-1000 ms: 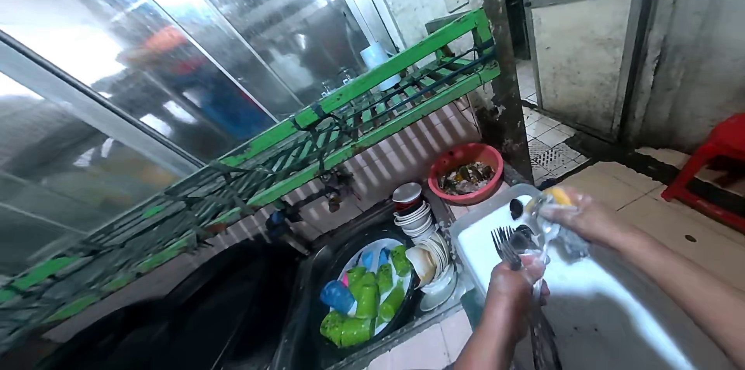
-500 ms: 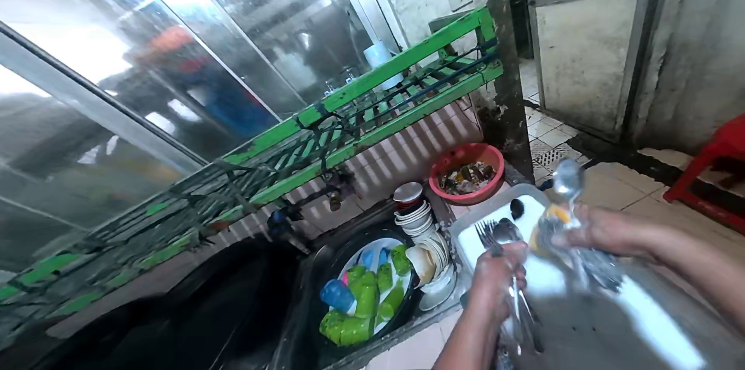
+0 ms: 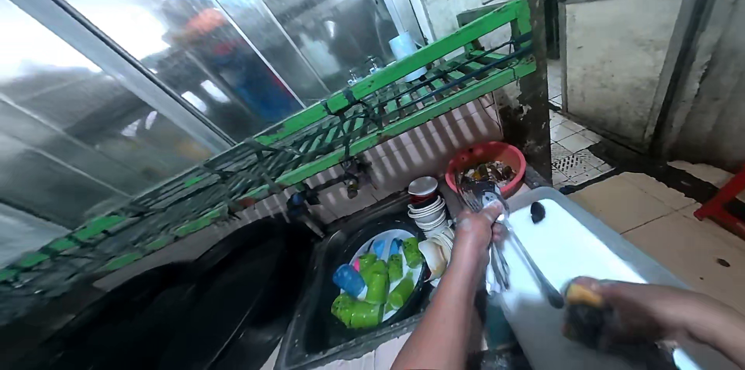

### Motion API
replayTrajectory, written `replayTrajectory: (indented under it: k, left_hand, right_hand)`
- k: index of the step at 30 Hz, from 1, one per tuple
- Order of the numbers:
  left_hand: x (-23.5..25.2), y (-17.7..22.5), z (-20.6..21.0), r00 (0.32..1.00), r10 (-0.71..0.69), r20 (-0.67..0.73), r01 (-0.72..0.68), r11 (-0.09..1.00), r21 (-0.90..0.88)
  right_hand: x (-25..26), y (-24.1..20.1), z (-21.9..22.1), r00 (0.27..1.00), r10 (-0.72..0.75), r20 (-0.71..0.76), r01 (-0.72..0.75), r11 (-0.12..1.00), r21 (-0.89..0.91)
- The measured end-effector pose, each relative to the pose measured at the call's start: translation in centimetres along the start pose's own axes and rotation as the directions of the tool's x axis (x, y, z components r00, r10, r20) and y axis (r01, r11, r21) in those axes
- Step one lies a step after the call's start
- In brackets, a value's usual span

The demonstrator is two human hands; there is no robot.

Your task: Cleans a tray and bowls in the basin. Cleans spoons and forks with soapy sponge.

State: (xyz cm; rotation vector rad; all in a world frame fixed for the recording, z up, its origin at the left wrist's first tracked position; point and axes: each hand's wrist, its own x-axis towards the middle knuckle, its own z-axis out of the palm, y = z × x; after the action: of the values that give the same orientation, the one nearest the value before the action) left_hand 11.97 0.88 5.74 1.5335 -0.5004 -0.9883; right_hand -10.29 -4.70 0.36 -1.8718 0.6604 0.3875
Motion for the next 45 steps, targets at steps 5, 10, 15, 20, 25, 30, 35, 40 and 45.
replayTrajectory:
  k: [5,10,15,20,25,30,35,40,45]
  left_hand:
    - [-1.1,-1.2,2.1,0.995,0.103,0.005,-0.098,0.931,0.351]
    - [-1.4,-0.8,3.8,0.993,0.117,0.017,-0.116,0.940,0.320]
    - [0.1,-1.0,2.4,0.998,0.054,-0.012,-0.053,0.997,0.059]
    - [-0.5,-2.2,1.4,0.987,-0.059,0.152,0.074,0.993,-0.091]
    - [-1.8,-3.9,2.4,0.982,-0.122,0.142,0.162,0.932,-0.323]
    - [-2.2,-5.2,3.0,0.973,-0.119,0.198,0.190,0.902,-0.387]
    - [-1.0,-3.7,2.3,0.989,-0.112,0.097,0.141,0.914,-0.382]
    - [-1.0,-2.2,2.3,0.995,0.075,0.070,-0.090,0.967,0.238]
    - [-3.0,-5.2,4.7,0.906,0.328,0.268,-0.419,0.790,0.448]
  right_hand:
    - [-2.1,-2.8,-2.4,0.888,-0.071,-0.453,0.368,0.702,0.610]
    - [0.5,-4.0,-0.4,0.857,0.010,-0.515,0.336,0.748,0.573]
    - [-0.1,-3.1,1.7,0.899,0.022,-0.438,0.212,0.853,0.478]
    - [-1.2,-3.1,0.0,0.770,0.132,-0.625,0.250,0.838,0.485]
    - [-0.4,-4.6,-2.0,0.856,0.129,-0.501,0.073,0.928,0.366]
    - [0.8,-4.7,-1.9,0.934,0.087,-0.346,-0.032,0.986,0.162]
    - [0.2,-5.0,-0.9,0.975,0.078,-0.210,-0.087,0.996,-0.035]
    - [-2.7,-4.0,-1.0,0.911,-0.004,-0.411,0.149,0.936,0.319]
    - [-3.5,-7.8,-1.1,0.695,0.078,-0.715,0.448,0.731,0.515]
